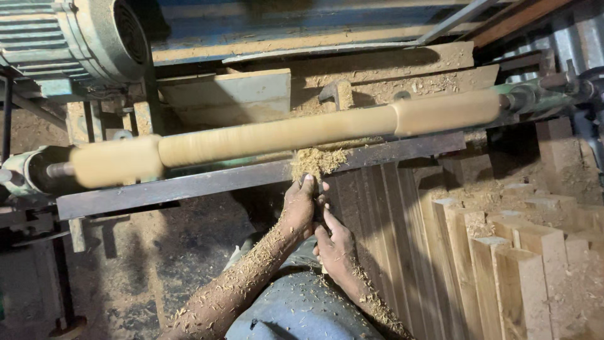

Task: The person uses a woodworking lathe and chisels to shape a rotating piece of wood into a cylindrical leg, followed by sharpening a chisel against a bench grinder.

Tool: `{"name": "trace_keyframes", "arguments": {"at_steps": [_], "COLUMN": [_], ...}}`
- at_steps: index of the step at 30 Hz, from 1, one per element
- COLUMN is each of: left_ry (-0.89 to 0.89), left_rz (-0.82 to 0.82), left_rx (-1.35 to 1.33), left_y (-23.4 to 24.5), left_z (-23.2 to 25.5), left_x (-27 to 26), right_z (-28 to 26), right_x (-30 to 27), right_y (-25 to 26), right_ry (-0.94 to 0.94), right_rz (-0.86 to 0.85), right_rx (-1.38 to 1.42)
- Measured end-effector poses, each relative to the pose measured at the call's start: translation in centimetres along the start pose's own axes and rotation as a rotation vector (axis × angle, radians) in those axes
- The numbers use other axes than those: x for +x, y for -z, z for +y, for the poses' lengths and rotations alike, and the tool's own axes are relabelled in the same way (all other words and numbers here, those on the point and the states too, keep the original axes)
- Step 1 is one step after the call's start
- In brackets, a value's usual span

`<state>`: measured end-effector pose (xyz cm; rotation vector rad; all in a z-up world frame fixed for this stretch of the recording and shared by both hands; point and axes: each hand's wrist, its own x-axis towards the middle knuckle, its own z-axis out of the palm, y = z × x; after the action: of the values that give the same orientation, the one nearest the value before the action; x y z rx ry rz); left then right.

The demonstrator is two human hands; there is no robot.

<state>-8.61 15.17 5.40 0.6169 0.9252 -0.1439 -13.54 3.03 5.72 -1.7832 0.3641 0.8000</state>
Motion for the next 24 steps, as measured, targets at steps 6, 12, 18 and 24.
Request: {"name": "trace_keyframes", "arguments": {"at_steps": [6, 12, 18, 24], "left_ry": [-0.038, 0.001, -0.013, -0.030], "left_rz": [-0.032, -0.065, -0.053, -0.006], "left_rx": [0.082, 0.048, 0.141, 0.190], "left_y": [1.6, 2.5, 2.4, 3.2], "left_z": [-0.2, 0.0, 2.0, 1.8], "left_x": [0.5, 0.6, -1.0, -0.3], "right_z": [0.4, 1.4, 0.4, -0.7], "right_x": [0.0, -0.1, -0.5, -1.1], "right_y": [-0.9, -1.6, -2.7, -3.0], "right_ry": [0.008, 0.087, 0.076, 0.031], "right_rz": [0.001, -0.007, 0.016, -0.009], "right_rx": [-0.012, 0.021, -0.057, 0.039]}}
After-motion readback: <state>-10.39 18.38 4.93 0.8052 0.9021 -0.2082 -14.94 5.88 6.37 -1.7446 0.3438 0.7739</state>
